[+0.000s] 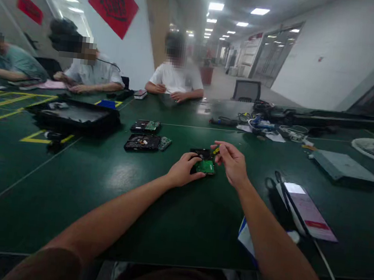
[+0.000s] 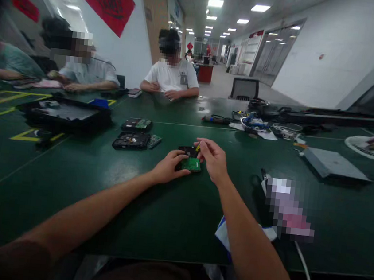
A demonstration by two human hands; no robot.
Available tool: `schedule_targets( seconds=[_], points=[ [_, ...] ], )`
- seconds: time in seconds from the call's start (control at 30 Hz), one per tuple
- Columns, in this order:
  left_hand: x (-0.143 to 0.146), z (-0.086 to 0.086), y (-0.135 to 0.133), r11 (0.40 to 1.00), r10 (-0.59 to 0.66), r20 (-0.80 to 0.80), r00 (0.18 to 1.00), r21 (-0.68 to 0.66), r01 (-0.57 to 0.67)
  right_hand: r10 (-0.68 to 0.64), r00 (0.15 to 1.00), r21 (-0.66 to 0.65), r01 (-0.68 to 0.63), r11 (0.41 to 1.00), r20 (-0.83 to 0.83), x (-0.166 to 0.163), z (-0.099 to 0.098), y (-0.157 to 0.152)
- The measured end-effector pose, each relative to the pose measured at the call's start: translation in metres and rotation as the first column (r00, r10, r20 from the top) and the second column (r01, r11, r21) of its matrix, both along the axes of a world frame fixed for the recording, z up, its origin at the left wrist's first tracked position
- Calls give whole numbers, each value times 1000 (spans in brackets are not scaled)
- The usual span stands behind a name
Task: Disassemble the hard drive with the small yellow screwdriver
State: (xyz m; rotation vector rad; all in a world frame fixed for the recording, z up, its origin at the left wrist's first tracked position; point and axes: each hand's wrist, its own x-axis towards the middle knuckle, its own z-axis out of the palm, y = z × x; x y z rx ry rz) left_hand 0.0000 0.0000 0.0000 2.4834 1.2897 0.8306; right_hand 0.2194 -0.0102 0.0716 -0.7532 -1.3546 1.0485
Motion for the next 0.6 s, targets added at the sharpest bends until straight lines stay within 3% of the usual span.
schedule_targets(
  seconds=[0.6],
  points=[
    [-1, 2, -1, 1000, -3, 22, 1000, 1, 3, 46, 999, -32, -45, 998, 14, 0, 3, -2]
  ],
)
